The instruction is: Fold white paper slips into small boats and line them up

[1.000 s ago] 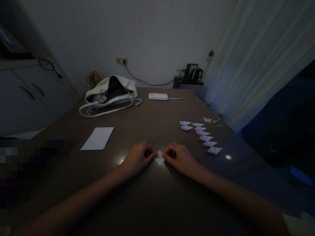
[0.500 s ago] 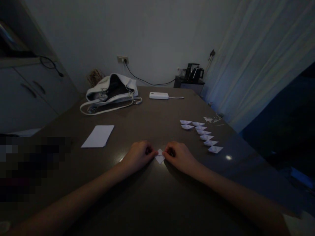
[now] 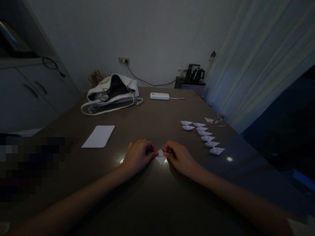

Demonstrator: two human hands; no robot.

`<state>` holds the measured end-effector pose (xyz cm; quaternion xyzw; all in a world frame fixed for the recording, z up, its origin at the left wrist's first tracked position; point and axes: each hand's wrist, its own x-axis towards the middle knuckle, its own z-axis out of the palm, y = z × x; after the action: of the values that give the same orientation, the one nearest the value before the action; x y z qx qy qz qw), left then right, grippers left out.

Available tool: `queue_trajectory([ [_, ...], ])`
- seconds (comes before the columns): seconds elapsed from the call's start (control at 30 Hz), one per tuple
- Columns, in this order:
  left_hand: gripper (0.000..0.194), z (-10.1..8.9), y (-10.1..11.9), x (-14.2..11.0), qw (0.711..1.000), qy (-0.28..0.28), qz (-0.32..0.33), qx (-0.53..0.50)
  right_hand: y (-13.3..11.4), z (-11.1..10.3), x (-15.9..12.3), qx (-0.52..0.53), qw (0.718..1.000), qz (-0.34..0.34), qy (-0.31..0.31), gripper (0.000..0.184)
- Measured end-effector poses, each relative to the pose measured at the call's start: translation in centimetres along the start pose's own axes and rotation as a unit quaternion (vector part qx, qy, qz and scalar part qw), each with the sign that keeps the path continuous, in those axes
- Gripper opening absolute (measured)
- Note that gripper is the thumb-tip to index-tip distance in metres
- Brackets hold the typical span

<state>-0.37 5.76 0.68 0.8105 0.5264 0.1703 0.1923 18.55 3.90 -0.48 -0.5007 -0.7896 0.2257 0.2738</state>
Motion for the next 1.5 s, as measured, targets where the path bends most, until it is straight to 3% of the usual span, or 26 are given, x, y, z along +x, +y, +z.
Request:
queue_trajectory([
  [0.17,0.012,0.4,-0.2,-0.1,1.000,0.005,0.018,-0.018,0.0,0.2,-0.6,-0.010,0.999,-0.041,-0.008,0.024],
  [0.3,0.009,0.5,-0.3,-0.2,0.999,0.006,0.035,-0.020,-0.3,-0.5,-1.2,-0.116,0.990,-0.074,-0.023,0.033],
  [0.4,0.009,0.3,-0.2,-0.2,0.996,0.004,0.089,0.014,-0.4,-1.3,-1.4,-0.195,0.975,-0.095,-0.051,0.044],
  [0.5,0.013,-0.2,-0.3,-0.2,0.990,-0.002,0.126,0.061,-0.3,-1.9,-1.4,-0.210,0.971,-0.094,-0.063,0.048],
  [0.7,0.011,-0.5,-1.4,0.3,0.996,-0.042,0.080,-0.001,0.3,-2.9,-1.2,-0.195,0.974,-0.097,-0.058,0.044],
  [0.97,0.013,-0.3,-1.3,-0.1,0.997,-0.037,0.068,-0.012,0.7,-3.4,-1.3,-0.154,0.982,-0.089,-0.070,0.038],
  [1.13,0.015,-0.5,-1.2,0.0,0.997,-0.042,0.062,-0.012,1.1,-2.4,-1.3,-0.081,0.995,-0.059,-0.020,0.031],
  [1.23,0.016,-0.6,-1.2,0.0,0.997,-0.057,0.051,-0.016,1.0,-2.2,-1.4,-0.064,0.995,-0.081,0.013,0.032],
  [1.37,0.016,-0.7,-1.3,0.0,0.997,-0.058,0.038,-0.013,0.5,-2.2,-1.6,-0.115,0.984,-0.134,-0.025,0.040],
  [1.5,0.018,-0.5,-1.4,0.0,0.997,-0.058,0.039,-0.018,0.1,-2.3,-1.7,-0.145,0.982,-0.112,-0.051,0.041],
])
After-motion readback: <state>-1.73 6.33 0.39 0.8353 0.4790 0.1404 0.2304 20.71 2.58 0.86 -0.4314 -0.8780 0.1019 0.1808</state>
